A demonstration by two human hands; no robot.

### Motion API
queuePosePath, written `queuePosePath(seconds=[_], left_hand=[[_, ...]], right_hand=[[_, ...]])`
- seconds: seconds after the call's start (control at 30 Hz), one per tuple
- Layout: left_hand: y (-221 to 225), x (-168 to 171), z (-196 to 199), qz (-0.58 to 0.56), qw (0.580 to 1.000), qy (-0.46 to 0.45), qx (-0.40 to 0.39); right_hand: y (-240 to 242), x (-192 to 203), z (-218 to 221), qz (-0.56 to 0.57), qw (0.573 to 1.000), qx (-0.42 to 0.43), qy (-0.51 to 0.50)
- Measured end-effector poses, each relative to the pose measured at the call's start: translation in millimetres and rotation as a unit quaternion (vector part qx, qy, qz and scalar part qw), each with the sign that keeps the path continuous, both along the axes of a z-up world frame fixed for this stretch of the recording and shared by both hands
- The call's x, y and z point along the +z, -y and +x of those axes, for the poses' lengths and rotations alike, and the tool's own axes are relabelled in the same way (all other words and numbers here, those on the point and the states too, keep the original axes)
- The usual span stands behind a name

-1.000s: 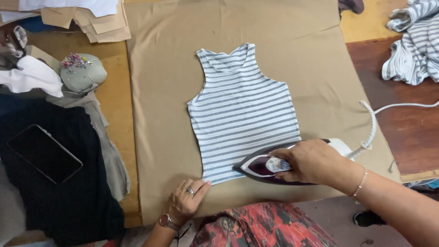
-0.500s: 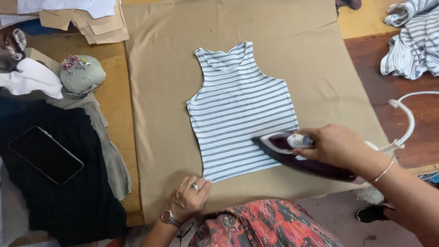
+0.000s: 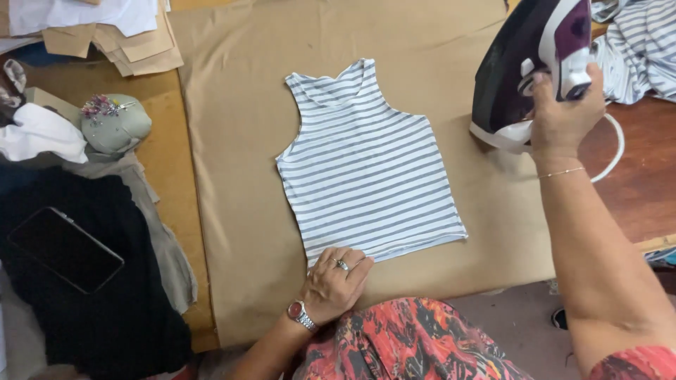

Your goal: Ironing and folding a striped tank top on a work table in a sewing environment.

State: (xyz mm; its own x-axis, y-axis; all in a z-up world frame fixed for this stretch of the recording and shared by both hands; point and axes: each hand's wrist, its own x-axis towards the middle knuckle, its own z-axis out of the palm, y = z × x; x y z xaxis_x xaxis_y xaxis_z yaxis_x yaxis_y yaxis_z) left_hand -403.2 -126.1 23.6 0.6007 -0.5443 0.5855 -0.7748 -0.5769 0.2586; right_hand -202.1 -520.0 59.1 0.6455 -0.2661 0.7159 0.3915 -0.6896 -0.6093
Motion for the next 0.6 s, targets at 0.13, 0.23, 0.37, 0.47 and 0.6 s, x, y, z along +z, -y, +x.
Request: queuePosePath(seconds=[0.13,0.23,0.37,0.47,0.6], left_hand=[[39,15,47,0.017,0.998,0.015,-0.058],[112,-37,97,0.11,0.974,-0.072,-0.183],[191,-87,125,0.274,0.926,-0.092,-0.245],[201,-82,132,0.34,0.902,-0.091,-0.252],[182,-71,162,0.224,0.951,-0.045,-0.209]], right_hand=[[-3,-17,-29,-0.027,0.996,-0.059,0.061],[-7,-35,-59,0.092,0.995,-0.021,0.005],[-7,-44,-101,0.151,0.98,-0.047,-0.121],[-38,-23,-148,0.259,0.931,-0.071,-0.247],[-93,-62,-191,0.361,0.885,0.033,-0.292]])
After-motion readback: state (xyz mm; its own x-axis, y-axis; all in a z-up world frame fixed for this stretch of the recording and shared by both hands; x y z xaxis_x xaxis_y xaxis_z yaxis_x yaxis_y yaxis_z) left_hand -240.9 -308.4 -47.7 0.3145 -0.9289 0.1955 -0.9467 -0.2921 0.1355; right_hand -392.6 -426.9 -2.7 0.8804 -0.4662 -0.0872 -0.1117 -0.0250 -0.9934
